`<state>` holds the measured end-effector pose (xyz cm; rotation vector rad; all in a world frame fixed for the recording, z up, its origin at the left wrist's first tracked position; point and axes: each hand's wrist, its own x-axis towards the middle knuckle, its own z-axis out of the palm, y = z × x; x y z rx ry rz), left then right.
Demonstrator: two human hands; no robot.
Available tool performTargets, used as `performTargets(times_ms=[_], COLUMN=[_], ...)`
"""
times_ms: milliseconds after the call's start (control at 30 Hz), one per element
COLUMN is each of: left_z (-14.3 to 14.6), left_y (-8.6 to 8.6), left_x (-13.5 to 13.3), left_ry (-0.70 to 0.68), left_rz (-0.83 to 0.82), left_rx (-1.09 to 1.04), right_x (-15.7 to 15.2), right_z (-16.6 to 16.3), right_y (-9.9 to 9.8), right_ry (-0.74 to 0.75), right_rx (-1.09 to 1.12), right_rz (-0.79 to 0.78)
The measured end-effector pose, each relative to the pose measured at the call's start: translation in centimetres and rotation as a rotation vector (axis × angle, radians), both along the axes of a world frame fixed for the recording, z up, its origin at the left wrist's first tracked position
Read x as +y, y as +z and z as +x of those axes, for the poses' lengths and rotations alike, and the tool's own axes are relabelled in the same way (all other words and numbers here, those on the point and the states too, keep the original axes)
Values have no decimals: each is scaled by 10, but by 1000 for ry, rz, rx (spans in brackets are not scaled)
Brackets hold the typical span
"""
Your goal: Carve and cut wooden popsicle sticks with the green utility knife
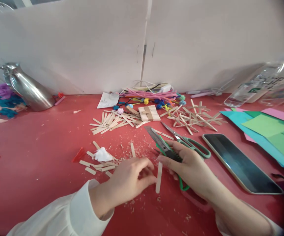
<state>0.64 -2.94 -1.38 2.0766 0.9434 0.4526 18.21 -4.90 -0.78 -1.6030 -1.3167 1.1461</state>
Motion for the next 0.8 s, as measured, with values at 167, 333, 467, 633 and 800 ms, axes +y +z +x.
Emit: performTargets(times_ms=[167, 333, 467, 633, 800], left_z=[-6, -5, -16, -35, -36], left_y=[4, 2, 4, 7, 3], left_x=[8, 7, 15, 24, 20], left_ry=[-25, -114, -250, -484, -434], left_rz=[357, 488, 513, 377, 362], left_rx=[269, 214, 300, 452, 494], right_x=[11, 23, 19, 1, -8], right_z=[-1, -7, 6, 25, 27], right_y=[-7, -17, -11, 5, 16], right_ry=[6, -16, -70, 58, 120], right_rx=[-126, -296, -355, -356, -221], right_rz=[107, 320, 372, 337, 137])
